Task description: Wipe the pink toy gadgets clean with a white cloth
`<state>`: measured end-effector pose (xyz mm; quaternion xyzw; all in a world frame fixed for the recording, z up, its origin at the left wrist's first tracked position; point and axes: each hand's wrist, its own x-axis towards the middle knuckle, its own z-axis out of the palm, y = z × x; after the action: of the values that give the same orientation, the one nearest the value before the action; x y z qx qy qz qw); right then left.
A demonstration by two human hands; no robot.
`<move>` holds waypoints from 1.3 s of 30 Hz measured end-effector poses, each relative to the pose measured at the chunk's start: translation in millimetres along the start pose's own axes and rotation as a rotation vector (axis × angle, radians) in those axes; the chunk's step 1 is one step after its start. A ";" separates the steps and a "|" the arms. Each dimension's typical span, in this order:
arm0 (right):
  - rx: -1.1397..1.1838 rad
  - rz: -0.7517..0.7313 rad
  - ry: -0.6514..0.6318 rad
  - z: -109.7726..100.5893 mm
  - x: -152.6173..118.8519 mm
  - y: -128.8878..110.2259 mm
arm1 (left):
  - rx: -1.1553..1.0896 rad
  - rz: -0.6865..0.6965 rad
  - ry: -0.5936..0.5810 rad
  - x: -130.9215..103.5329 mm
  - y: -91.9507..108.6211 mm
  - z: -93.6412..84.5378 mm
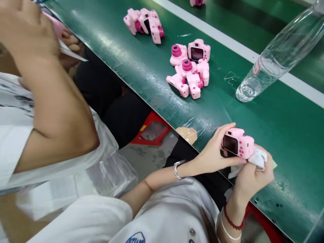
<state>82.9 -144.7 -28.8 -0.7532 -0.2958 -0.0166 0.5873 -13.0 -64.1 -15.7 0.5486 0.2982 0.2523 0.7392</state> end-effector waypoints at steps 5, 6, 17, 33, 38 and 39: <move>-0.009 0.127 0.051 -14.4 10.8 3.9 | 0.329 0.184 0.021 4.9 -3.8 -26.3; -0.020 0.094 0.077 -16.2 12.5 2.3 | 0.367 0.210 0.002 5.8 -5.7 -29.6; -0.291 -0.615 -0.531 5.6 22.4 -26.9 | 0.429 0.354 -0.064 10.0 -16.5 -34.8; -0.399 -0.614 -0.411 4.6 -15.7 -9.6 | 0.414 0.355 -0.023 10.8 -18.0 -37.1; -0.331 -0.716 -0.582 -7.6 -22.6 -20.0 | 0.406 0.341 -0.083 9.7 -16.1 -41.4; -0.264 -0.698 -0.648 -16.6 -22.7 -21.3 | 0.399 0.336 -0.094 9.9 -16.1 -41.7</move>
<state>59.6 -166.3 -13.5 -0.6433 -0.6935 -0.0145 0.3240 -35.3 -33.9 -42.0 0.7365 0.2120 0.2822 0.5771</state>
